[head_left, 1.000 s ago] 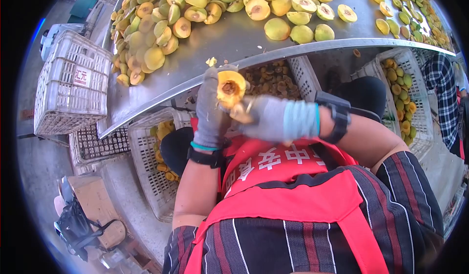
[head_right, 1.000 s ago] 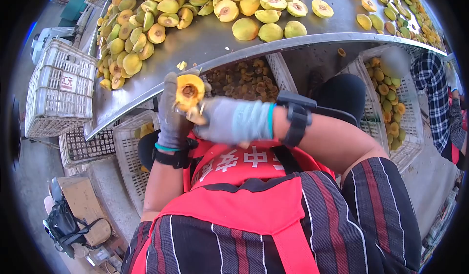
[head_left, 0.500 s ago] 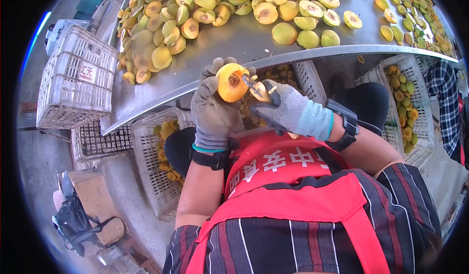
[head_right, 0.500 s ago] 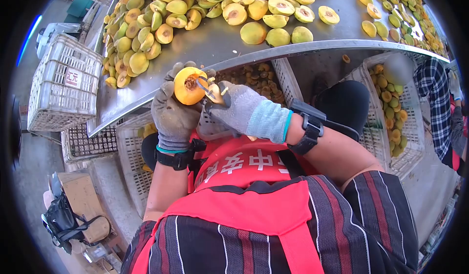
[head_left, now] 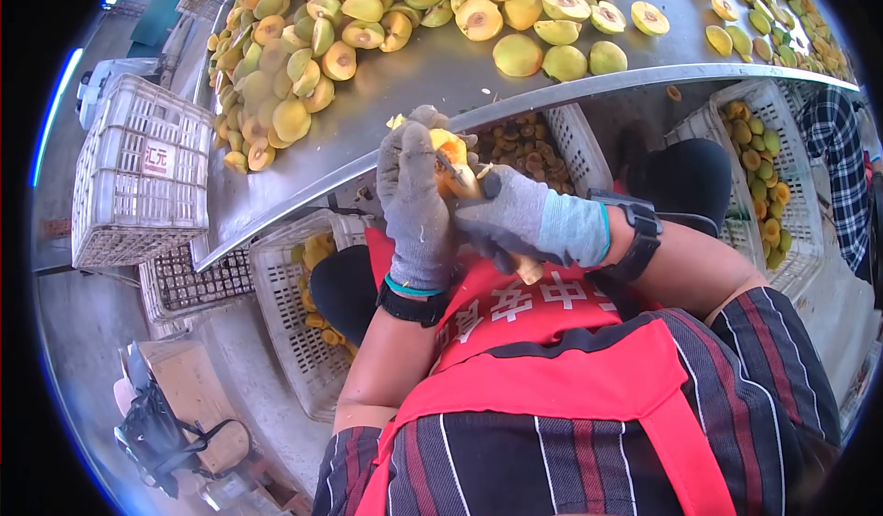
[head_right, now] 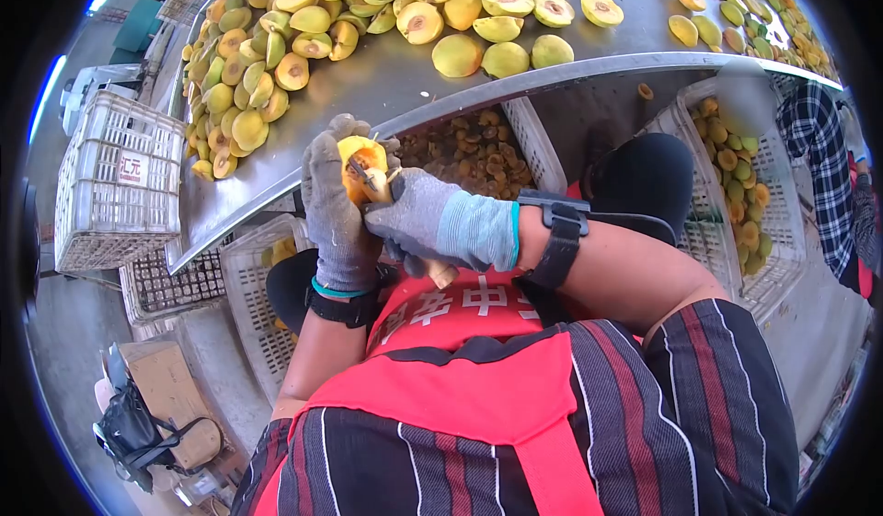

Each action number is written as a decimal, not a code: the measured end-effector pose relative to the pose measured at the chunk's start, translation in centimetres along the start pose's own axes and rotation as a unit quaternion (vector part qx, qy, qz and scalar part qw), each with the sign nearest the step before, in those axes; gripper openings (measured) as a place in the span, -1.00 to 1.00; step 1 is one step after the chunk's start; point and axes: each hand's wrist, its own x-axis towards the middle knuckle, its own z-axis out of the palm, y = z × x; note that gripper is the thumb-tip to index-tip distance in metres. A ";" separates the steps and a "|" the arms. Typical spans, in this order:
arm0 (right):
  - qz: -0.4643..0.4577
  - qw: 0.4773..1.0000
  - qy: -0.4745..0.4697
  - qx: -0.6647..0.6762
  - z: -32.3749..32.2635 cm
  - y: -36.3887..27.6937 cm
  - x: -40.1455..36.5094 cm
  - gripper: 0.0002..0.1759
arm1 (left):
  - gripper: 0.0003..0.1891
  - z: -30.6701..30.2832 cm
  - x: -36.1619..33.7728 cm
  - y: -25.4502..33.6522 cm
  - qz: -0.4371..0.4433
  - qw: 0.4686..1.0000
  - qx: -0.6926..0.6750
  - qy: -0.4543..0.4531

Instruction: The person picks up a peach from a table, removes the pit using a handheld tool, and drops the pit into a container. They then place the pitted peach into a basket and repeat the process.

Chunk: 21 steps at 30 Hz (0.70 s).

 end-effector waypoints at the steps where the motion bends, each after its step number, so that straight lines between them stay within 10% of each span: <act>1: -0.072 0.996 -0.050 0.015 -0.5 0.4 0.0 -0.75 | -0.69 -0.1 -0.2 0.2 0.011 1.000 0.003 -0.017; 6: -0.034 0.999 0.028 0.015 0.1 1.1 0.6 -0.73 | -0.71 -0.2 -0.2 0.1 -0.017 1.000 0.001 -0.013; 8: -0.313 0.835 0.291 -0.348 0.4 4.2 3.5 -0.69 | -0.73 -0.1 -0.2 0.1 -0.017 0.999 0.040 0.005; 10: -0.303 0.864 0.270 -0.298 0.1 4.6 3.6 -0.68 | -0.76 0.1 -0.3 -0.1 -0.019 0.997 0.076 0.023; 13: 0.006 0.999 -0.003 -0.045 0.2 0.2 0.9 -0.75 | -0.78 0.2 0.0 -0.5 -0.001 0.994 0.101 0.042; 21: -0.118 0.966 -0.175 0.152 -1.8 1.3 -0.8 -0.65 | -0.66 -0.9 0.5 1.0 -0.064 0.984 -0.026 -0.166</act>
